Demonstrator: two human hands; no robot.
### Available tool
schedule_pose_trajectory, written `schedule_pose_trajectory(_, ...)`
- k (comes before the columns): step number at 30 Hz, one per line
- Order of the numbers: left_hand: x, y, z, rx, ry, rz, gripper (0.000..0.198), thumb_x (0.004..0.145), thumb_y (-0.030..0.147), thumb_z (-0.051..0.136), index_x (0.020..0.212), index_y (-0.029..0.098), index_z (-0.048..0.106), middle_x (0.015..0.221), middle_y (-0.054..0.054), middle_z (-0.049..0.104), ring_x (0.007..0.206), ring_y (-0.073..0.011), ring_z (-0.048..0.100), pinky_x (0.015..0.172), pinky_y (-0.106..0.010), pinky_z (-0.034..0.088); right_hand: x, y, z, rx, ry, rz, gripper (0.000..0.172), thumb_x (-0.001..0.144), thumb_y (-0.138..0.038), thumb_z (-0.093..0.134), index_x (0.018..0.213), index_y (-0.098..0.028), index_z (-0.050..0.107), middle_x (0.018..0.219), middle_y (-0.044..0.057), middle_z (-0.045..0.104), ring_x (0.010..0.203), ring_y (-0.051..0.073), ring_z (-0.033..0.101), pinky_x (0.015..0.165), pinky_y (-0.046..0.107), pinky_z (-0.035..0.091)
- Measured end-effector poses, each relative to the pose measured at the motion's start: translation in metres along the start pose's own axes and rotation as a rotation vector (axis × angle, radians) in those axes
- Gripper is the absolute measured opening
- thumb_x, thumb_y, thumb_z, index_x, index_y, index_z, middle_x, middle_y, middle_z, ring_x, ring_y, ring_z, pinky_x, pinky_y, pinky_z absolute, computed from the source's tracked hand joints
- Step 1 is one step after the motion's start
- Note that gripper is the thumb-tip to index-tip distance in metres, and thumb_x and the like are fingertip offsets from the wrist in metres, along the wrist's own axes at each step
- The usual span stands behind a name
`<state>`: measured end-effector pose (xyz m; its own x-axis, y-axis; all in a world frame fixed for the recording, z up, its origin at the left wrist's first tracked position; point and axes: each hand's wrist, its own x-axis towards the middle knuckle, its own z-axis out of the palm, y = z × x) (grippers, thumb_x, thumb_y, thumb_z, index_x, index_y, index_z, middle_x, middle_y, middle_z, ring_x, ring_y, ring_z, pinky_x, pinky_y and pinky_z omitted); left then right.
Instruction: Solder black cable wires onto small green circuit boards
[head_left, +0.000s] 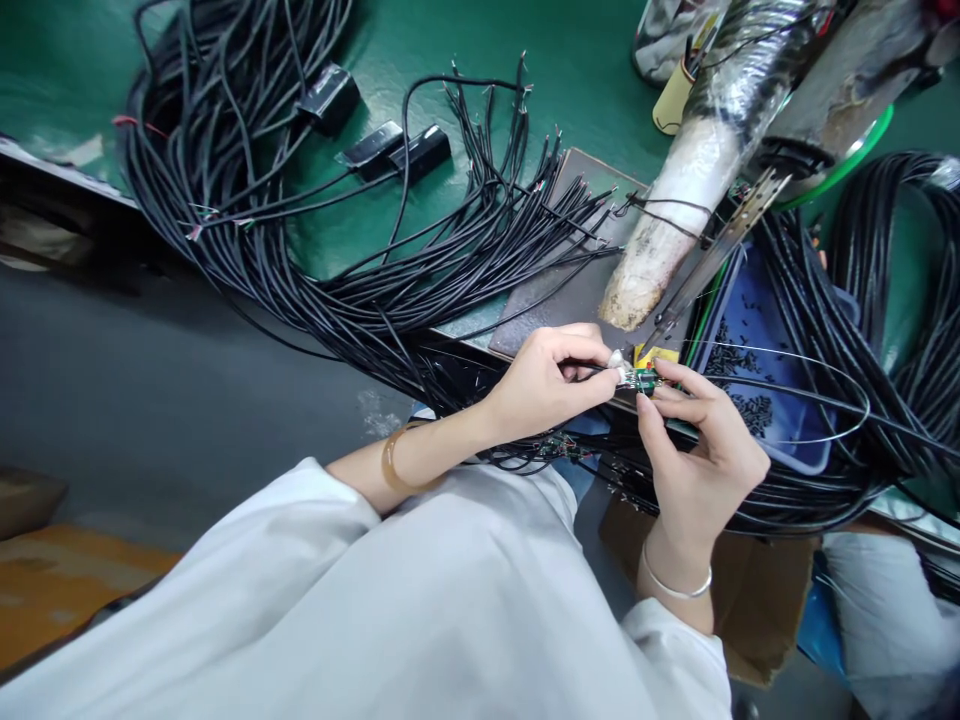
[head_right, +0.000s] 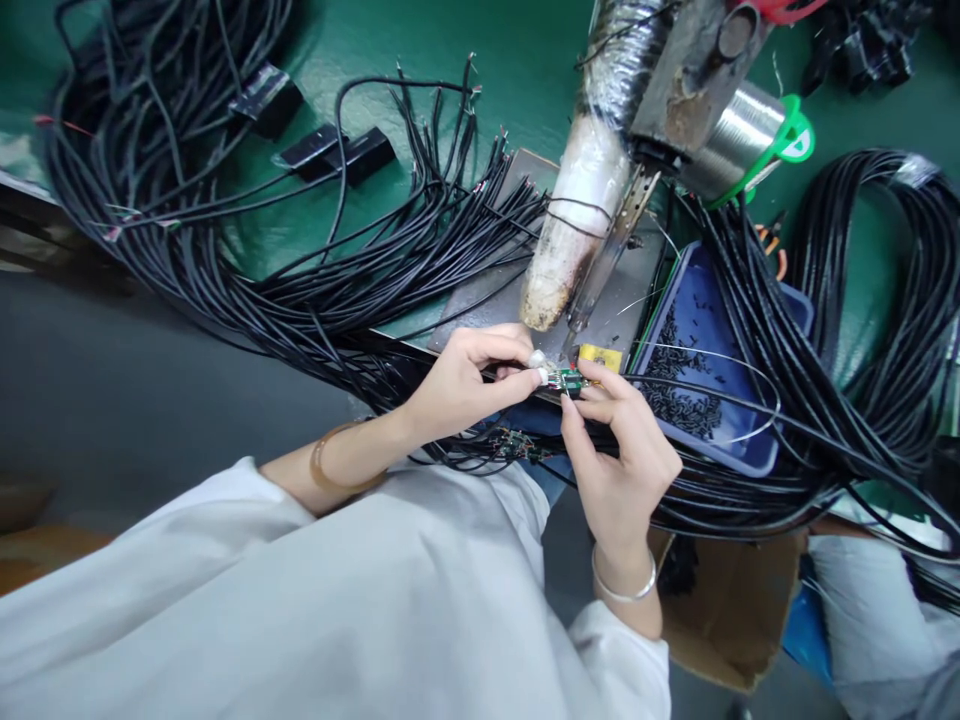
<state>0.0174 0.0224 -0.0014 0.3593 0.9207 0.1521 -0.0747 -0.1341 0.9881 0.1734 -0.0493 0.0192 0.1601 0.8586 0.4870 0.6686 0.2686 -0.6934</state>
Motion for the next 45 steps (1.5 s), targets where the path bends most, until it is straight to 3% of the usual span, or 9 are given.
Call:
schedule_pose_trajectory(5, 0.000, 0.000, 0.001, -0.016, -0.019, -0.038, 0.021, 0.079, 0.015, 0.063, 0.058, 0.015, 0.058, 0.061, 0.003, 0.045, 0.056, -0.0072, 0.040, 0.049, -0.021, 0.031, 0.000, 0.002, -0.001, -0.026, -0.018, 0.002, 0.007, 0.086, -0.017, 0.073, 0.084, -0.019, 0.067, 0.110, 0.006, 0.076, 0.100, 0.021, 0.075, 0.088, 0.040, 0.064)
schedule_pose_trajectory(16, 0.001, -0.001, 0.005, -0.117, 0.011, -0.128, 0.011, 0.079, 0.018, 0.063, 0.070, 0.012, 0.064, 0.067, 0.002, 0.053, 0.060, -0.0068, 0.047, 0.055, -0.019, 0.039, 0.004, -0.001, 0.001, -0.073, -0.025, -0.053, 0.006, 0.087, -0.015, 0.071, 0.086, -0.020, 0.068, 0.110, 0.006, 0.077, 0.101, 0.020, 0.075, 0.089, 0.039, 0.065)
schedule_pose_trajectory(19, 0.002, -0.001, 0.008, -0.099, 0.050, -0.148, 0.014, 0.079, 0.020, 0.063, 0.067, 0.012, 0.062, 0.064, 0.002, 0.050, 0.057, -0.0059, 0.042, 0.052, -0.019, 0.034, 0.006, -0.002, 0.001, -0.104, -0.023, -0.068, 0.008, 0.087, -0.014, 0.072, 0.087, -0.020, 0.068, 0.112, 0.006, 0.076, 0.102, 0.021, 0.075, 0.090, 0.039, 0.065)
schedule_pose_trajectory(24, 0.003, 0.001, 0.011, -0.041, 0.103, -0.118, 0.017, 0.079, 0.019, 0.063, 0.064, 0.014, 0.058, 0.058, 0.004, 0.043, 0.053, -0.0051, 0.033, 0.047, -0.020, 0.026, 0.007, -0.003, 0.003, -0.104, 0.000, -0.090, 0.010, 0.085, -0.011, 0.072, 0.087, -0.020, 0.068, 0.112, 0.006, 0.077, 0.106, 0.022, 0.075, 0.089, 0.038, 0.066)
schedule_pose_trajectory(31, 0.002, 0.006, 0.012, 0.017, 0.134, -0.041, 0.015, 0.080, 0.017, 0.062, 0.066, 0.013, 0.061, 0.058, 0.005, 0.044, 0.050, -0.0038, 0.030, 0.046, -0.020, 0.026, 0.009, -0.007, 0.001, -0.118, -0.005, -0.100, 0.011, 0.085, -0.010, 0.072, 0.088, -0.020, 0.068, 0.116, 0.006, 0.076, 0.098, 0.021, 0.076, 0.086, 0.037, 0.066)
schedule_pose_trajectory(45, -0.003, 0.002, 0.010, 0.085, 0.143, -0.022, 0.016, 0.081, 0.014, 0.063, 0.066, 0.013, 0.061, 0.062, 0.004, 0.044, 0.051, -0.0043, 0.033, 0.048, -0.021, 0.027, 0.006, -0.003, 0.000, -0.176, -0.031, -0.130, 0.014, 0.083, -0.010, 0.074, 0.088, -0.021, 0.067, 0.118, 0.004, 0.076, 0.094, 0.019, 0.077, 0.085, 0.033, 0.066)
